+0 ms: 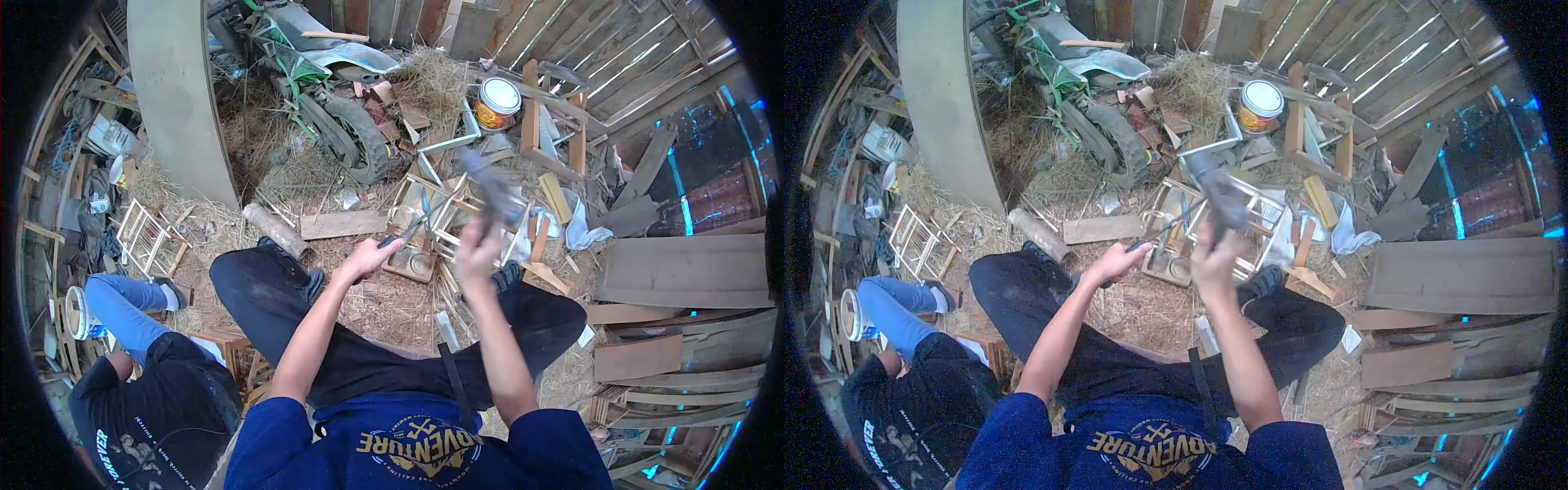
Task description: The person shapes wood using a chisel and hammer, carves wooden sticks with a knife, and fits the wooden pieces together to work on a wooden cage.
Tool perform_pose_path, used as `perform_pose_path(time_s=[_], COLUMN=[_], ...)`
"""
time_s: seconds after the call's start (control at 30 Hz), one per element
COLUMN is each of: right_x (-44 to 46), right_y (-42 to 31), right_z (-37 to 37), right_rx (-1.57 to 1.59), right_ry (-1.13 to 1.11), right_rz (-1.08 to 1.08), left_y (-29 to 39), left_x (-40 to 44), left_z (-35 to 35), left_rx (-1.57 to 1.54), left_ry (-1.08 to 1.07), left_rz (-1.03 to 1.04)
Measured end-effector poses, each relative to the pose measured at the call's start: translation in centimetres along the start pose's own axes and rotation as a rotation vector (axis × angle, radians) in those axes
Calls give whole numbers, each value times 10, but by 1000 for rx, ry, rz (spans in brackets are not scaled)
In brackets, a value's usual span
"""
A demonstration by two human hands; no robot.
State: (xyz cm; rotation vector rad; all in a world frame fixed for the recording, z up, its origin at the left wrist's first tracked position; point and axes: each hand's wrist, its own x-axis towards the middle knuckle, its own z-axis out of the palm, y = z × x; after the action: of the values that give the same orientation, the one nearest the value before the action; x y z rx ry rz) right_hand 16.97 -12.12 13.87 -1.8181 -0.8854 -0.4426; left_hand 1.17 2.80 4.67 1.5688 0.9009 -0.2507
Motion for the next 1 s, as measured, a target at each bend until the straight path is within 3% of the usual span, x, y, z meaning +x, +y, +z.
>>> perform_pose_path(time_s=[0.07,0.1,0.27,0.4,0.47,0.6,0.73,0.87,1.0], right_x=[-43,-81,-74,-103,-108,-62,19,71,52], right_y=[6,59,15,34,32,12,-37,-77,-46], right_z=[9,25,-6,-7,-13,-32,-63,-83,-46], right_rx=[-7,-138,-85,-15,52,57,217,396,415], right_ry=[-471,-564,-660,-602,-575,-463,-420,-246,-42], right_rz=[400,324,663,701,815,568,618,482,208], left_y=[0,0,-26,-18,-22,-21,-18,-16,-10], left_x=[0,0,9,-7,-15,-25,-26,-24,-27], left_z=[-1,1,-2,0,-4,-7,-5,-9,-17], left_rx=[-23,-8,24,202,266,354,407,420,425], left_ry=[-5,25,125,388,363,324,290,279,304], left_rz=[14,21,47,183,173,194,164,86,69])
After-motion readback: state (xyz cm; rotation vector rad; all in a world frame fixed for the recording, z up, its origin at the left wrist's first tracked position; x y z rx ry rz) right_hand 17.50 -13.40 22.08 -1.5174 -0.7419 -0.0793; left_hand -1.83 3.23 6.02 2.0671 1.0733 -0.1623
